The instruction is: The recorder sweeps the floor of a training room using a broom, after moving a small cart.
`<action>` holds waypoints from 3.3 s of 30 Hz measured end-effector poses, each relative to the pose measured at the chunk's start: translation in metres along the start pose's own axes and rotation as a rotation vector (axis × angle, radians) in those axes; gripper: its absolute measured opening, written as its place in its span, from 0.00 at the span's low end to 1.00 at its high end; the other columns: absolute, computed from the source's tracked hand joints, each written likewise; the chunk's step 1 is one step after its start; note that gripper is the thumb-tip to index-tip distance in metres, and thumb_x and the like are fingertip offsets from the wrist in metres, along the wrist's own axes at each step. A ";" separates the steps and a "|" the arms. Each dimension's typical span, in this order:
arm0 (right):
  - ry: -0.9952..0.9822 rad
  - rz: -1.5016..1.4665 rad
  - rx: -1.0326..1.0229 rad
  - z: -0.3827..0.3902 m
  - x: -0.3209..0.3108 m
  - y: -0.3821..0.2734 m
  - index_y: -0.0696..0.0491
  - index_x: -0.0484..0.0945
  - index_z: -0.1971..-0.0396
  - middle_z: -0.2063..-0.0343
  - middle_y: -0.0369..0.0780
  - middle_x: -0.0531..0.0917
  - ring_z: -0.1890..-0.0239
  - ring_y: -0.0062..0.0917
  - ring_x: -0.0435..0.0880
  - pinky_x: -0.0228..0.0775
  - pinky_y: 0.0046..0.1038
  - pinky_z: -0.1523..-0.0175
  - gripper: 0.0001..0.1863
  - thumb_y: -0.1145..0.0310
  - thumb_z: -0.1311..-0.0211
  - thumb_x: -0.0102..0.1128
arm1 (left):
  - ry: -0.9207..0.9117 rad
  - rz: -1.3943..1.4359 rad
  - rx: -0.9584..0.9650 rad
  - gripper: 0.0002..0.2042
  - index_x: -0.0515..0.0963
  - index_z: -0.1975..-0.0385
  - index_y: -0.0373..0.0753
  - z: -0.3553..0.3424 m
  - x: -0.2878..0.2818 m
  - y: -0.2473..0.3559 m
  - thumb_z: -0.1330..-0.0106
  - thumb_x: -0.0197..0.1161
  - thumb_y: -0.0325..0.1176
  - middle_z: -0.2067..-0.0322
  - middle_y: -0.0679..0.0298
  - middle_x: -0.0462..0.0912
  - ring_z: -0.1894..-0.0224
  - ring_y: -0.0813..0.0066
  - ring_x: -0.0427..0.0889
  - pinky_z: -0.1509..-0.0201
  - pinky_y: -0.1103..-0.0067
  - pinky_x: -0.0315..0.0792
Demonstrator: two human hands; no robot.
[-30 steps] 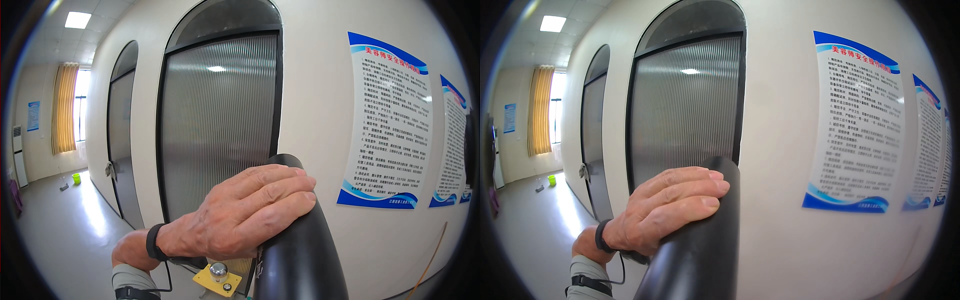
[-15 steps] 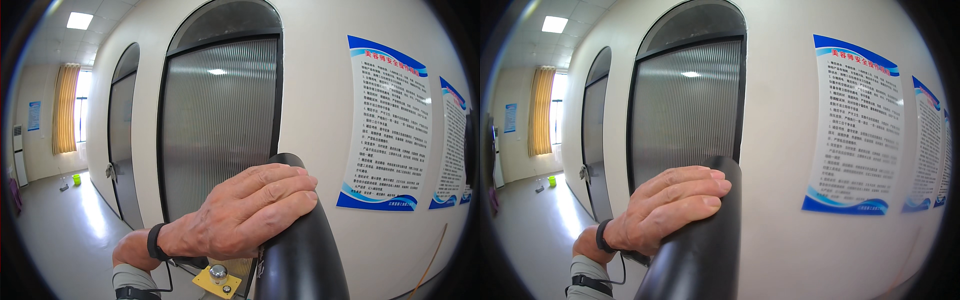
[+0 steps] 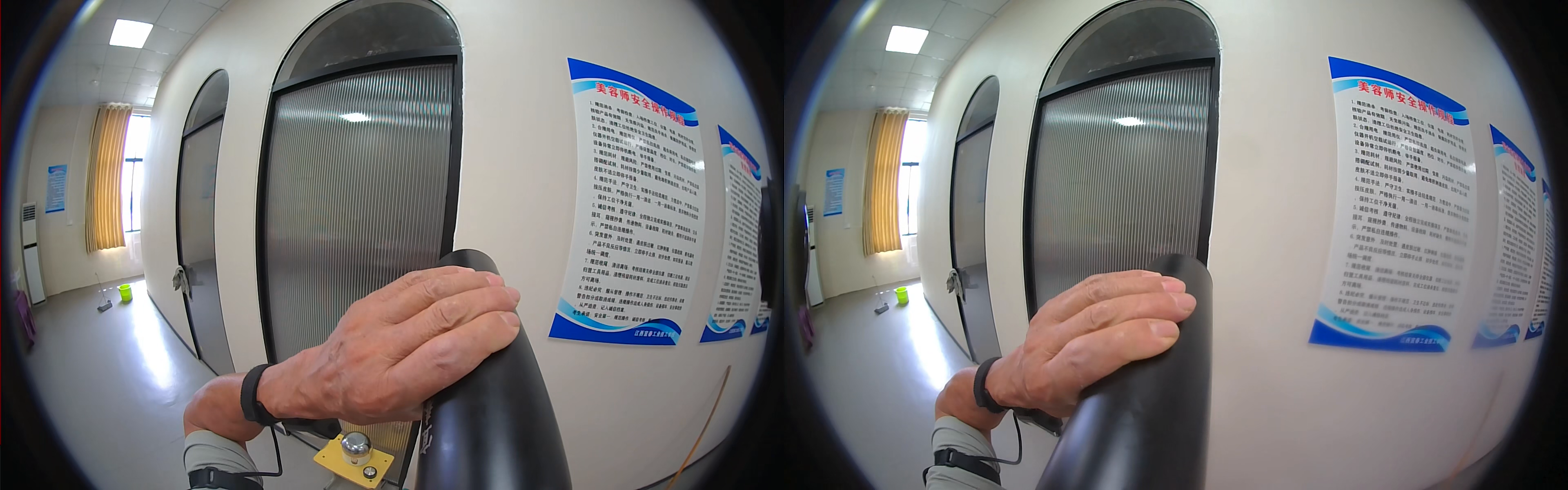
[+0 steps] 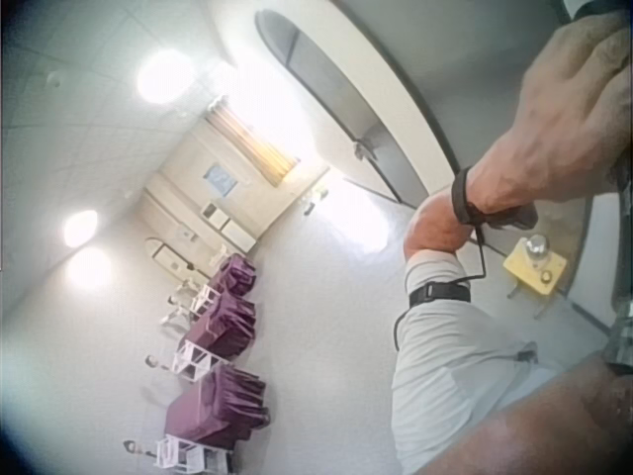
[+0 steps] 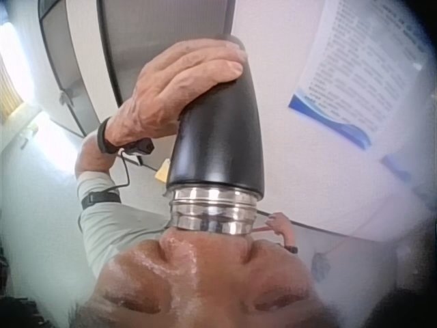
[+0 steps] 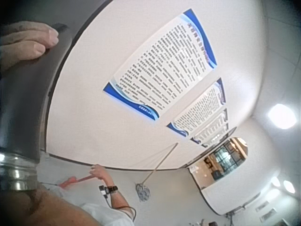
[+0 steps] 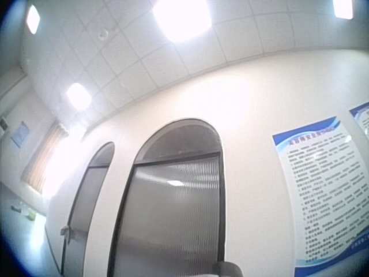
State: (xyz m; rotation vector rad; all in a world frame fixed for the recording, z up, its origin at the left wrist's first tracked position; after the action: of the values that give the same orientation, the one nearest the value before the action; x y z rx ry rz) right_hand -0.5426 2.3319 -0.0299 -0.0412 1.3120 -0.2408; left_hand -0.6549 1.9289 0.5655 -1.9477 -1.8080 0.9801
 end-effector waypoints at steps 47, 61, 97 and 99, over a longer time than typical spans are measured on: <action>0.004 -0.453 0.678 0.002 -0.090 -0.050 0.57 0.80 0.59 0.78 0.39 0.78 0.83 0.21 0.75 0.69 0.26 0.79 0.21 0.62 0.52 0.71 | -0.245 0.440 -1.164 0.28 0.73 0.52 0.37 0.393 0.104 -0.023 0.58 0.73 0.31 0.55 0.54 0.78 0.56 0.57 0.80 0.51 0.70 0.74; -0.141 -0.502 1.034 0.079 -0.071 -0.003 0.68 0.77 0.62 0.85 0.42 0.78 0.94 0.20 0.70 0.60 0.22 0.91 0.17 0.74 0.53 0.65 | -0.276 0.127 -2.229 0.28 0.72 0.56 0.32 0.820 0.112 0.127 0.57 0.73 0.37 0.62 0.54 0.80 0.60 0.63 0.81 0.54 0.72 0.73; -0.430 -0.793 1.567 0.076 -0.063 -0.062 0.61 0.77 0.54 0.80 0.36 0.79 0.85 0.17 0.74 0.64 0.19 0.83 0.17 0.74 0.44 0.58 | -0.288 0.263 -2.127 0.26 0.72 0.54 0.35 1.069 0.254 0.128 0.55 0.74 0.31 0.60 0.58 0.82 0.56 0.67 0.81 0.52 0.75 0.73; -0.518 -0.767 1.509 0.102 -0.060 -0.055 0.56 0.76 0.50 0.78 0.37 0.80 0.84 0.20 0.76 0.67 0.20 0.83 0.22 0.67 0.45 0.64 | -0.271 0.289 -2.137 0.28 0.71 0.52 0.35 1.079 0.262 0.135 0.55 0.75 0.32 0.59 0.57 0.81 0.56 0.66 0.81 0.52 0.74 0.73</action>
State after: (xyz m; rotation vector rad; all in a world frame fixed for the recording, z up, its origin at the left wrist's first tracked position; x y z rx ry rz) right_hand -0.4669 2.2790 0.0634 0.6389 0.2939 -1.6885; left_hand -1.2717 1.9198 -0.3670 -2.8204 -3.0610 -1.7198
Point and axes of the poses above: each hand's wrist, its own z-axis away from the middle knuckle, its own x-axis out of the palm, y = z × x, the point moved 10 cm from there along -z, towards the middle knuckle
